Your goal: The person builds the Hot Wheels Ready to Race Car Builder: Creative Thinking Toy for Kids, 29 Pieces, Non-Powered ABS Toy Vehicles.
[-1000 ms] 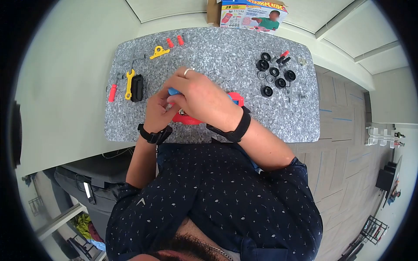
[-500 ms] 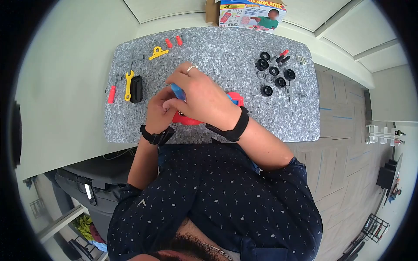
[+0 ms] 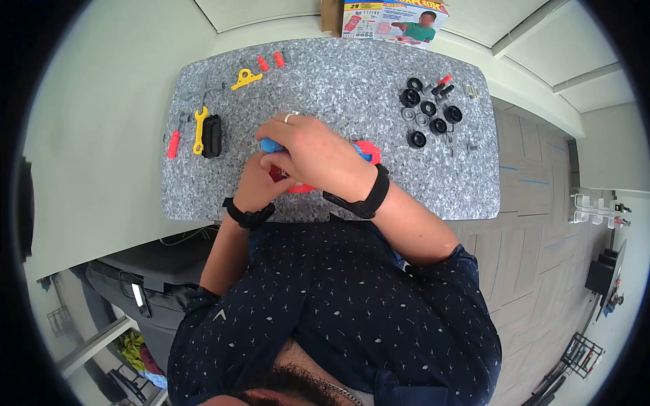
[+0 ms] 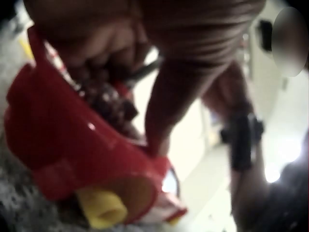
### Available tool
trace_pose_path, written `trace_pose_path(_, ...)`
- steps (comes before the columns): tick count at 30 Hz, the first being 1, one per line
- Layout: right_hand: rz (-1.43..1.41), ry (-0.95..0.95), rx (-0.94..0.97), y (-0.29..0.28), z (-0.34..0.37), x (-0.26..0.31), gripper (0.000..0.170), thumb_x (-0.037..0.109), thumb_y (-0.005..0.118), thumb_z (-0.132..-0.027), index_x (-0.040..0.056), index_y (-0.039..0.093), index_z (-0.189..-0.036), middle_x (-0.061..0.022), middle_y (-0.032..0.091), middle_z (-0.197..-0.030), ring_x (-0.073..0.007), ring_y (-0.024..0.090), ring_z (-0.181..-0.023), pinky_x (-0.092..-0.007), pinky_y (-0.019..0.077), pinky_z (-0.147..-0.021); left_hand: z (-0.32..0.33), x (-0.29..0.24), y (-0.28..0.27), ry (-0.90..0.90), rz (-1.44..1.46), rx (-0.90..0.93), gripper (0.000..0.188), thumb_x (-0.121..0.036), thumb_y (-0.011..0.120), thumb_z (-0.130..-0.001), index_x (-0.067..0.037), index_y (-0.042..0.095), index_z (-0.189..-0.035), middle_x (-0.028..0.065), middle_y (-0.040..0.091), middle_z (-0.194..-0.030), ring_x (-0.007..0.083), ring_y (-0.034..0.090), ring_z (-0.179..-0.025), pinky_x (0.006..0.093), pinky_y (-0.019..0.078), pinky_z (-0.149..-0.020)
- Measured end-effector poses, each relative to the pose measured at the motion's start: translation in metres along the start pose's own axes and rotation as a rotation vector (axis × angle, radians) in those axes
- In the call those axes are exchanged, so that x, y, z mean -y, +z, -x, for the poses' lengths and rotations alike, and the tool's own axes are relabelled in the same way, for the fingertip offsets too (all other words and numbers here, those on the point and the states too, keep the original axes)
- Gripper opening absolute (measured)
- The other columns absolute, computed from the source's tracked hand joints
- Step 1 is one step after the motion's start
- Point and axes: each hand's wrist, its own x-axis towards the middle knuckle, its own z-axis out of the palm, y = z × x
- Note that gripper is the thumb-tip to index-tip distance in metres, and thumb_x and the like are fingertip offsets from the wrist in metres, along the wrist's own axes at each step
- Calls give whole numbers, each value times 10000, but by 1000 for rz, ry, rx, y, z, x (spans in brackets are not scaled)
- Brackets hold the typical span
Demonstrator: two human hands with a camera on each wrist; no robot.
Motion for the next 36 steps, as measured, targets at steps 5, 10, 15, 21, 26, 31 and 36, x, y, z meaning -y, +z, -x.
trace_pose_path(5,12,98,28,1,-2,0,378,147,848,-885,48,745,-1235,-173,757,-1086,-411,725,-1053,-479,613,-922,-2,28,3,-18,68,36,329,-58,961,-831,-53,761,-1092,29,773,-1084,140,747,-958,329,608,-839)
trace_pose_path(10,-106,28,-228,-22,2,-12,303,117,778,-992,58,738,-1287,-163,764,-1075,-349,756,-943,-443,618,-842,-2,23,8,50,164,-15,521,-21,943,-831,-39,737,-1309,80,768,-1276,187,727,-1210,370,590,-1051)
trace_pose_path(15,200,377,-588,-130,13,-83,213,62,669,-1048,61,747,-1246,-218,746,-1039,-341,760,-891,-455,612,-803,-5,10,1,138,65,90,828,9,925,-819,-24,584,-1574,127,702,-1517,240,649,-1422,395,510,-1218)
trace_pose_path(21,944,674,-148,-250,42,-237,181,192,787,-965,103,799,-1122,-211,802,-1100,-442,769,-1049,-549,613,-932,-3,6,-2,163,57,70,839,27,912,-828,-17,575,-1595,140,713,-1519,244,656,-1426,408,506,-1231)
trace_pose_path(26,939,827,157,-258,40,-252,260,279,891,-896,113,818,-1082,-155,839,-1126,-383,792,-1110,-512,629,-954,5,7,-8,190,-1,-51,769,-48,927,-830,-74,643,-1543,131,751,-1447,294,711,-1347,424,533,-1178)
trace_pose_path(31,1006,803,264,-246,39,-268,205,214,852,-901,108,820,-1073,-180,836,-1118,-399,791,-1123,-522,639,-944,11,8,-24,199,-92,-123,728,-95,934,-845,-71,663,-1521,130,756,-1435,292,715,-1333,426,536,-1157)
trace_pose_path(36,1034,750,262,-246,37,-278,140,177,796,-923,96,817,-1036,-183,834,-1109,-401,798,-1086,-523,638,-929,15,6,-40,196,-127,-150,718,-87,914,-883,-44,635,-1543,131,715,-1497,249,669,-1401,424,512,-1181)
